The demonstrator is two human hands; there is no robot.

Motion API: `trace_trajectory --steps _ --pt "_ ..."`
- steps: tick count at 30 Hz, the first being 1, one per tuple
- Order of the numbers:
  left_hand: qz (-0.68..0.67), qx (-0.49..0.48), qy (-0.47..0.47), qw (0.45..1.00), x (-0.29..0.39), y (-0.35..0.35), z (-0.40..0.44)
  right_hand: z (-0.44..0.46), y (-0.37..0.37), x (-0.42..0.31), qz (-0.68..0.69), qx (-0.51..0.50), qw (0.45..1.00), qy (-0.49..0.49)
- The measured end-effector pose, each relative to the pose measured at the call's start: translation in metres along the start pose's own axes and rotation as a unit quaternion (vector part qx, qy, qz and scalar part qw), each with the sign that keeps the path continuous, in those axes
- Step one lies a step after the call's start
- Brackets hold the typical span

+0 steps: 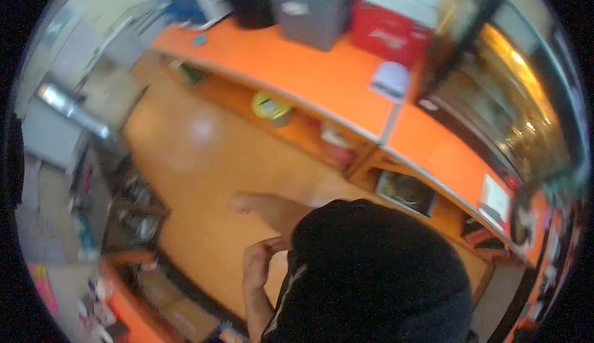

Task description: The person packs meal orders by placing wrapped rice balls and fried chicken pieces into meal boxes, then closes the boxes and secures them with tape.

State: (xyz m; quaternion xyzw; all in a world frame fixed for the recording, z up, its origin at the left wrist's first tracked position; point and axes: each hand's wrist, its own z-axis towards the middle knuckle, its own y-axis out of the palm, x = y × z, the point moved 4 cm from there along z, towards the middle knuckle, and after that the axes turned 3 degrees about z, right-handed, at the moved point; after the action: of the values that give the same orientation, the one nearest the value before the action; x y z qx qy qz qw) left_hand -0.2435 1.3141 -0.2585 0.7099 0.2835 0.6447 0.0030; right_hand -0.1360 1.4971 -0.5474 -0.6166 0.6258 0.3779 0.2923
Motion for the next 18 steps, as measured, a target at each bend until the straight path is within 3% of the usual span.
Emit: trace_trajectory --steps 1,2,5,6,7,8,9,10,11,13,15,17,18 --pt "0.047 -0.050 0.013 0.998 0.014 -0.018 -0.007 0.109 0.008 0.079 0.074 -0.109 0.990 0.049" --pt "0.049 -0.123 0.011 0.991 0.053 -0.019 -0.005 0.085 0.020 0.042 0.052 -0.087 0.995 0.022" --pt "0.132 -0.156 0.057 0.977 0.081 -0.045 0.001 0.044 0.022 -0.032 0.017 -0.006 1.000 0.005" --pt "0.131 -0.154 0.097 0.975 0.082 -0.064 0.011 0.118 -0.008 0.029 0.030 -0.116 0.992 -0.040" --pt "0.147 -0.148 0.061 0.976 0.092 -0.091 0.014 0.131 -0.021 0.030 -0.007 -0.069 0.997 0.039" --pt "0.155 -0.130 0.096 0.975 0.105 -0.124 0.015 0.142 -0.034 0.028 -0.038 -0.024 0.992 0.120" --pt "0.137 -0.107 0.111 0.978 0.084 -0.164 0.024 0.111 -0.015 -0.014 -0.073 0.069 0.991 0.092" --pt "0.148 -0.067 0.122 0.979 0.083 -0.207 0.011 0.122 -0.031 -0.005 -0.122 -0.016 0.985 0.118" --pt "0.217 -0.007 0.054 0.975 0.082 -0.252 0.002 0.152 -0.054 0.036 -0.063 0.010 0.990 0.122" --pt "0.282 0.108 -0.042 0.952 0.031 -0.364 -0.020 0.166 -0.056 0.036 -0.136 0.003 0.962 0.235" --pt "0.221 0.239 -0.108 0.939 -0.046 -0.465 -0.067 0.190 -0.042 0.021 -0.212 -0.029 0.921 0.325" --pt "0.145 0.344 -0.149 0.916 -0.068 -0.502 -0.152 0.227 -0.015 -0.007 -0.294 -0.077 0.875 0.377" --pt "0.147 0.393 -0.240 0.875 -0.081 -0.531 -0.197 0.254 0.002 -0.020 -0.329 -0.100 0.853 0.391"
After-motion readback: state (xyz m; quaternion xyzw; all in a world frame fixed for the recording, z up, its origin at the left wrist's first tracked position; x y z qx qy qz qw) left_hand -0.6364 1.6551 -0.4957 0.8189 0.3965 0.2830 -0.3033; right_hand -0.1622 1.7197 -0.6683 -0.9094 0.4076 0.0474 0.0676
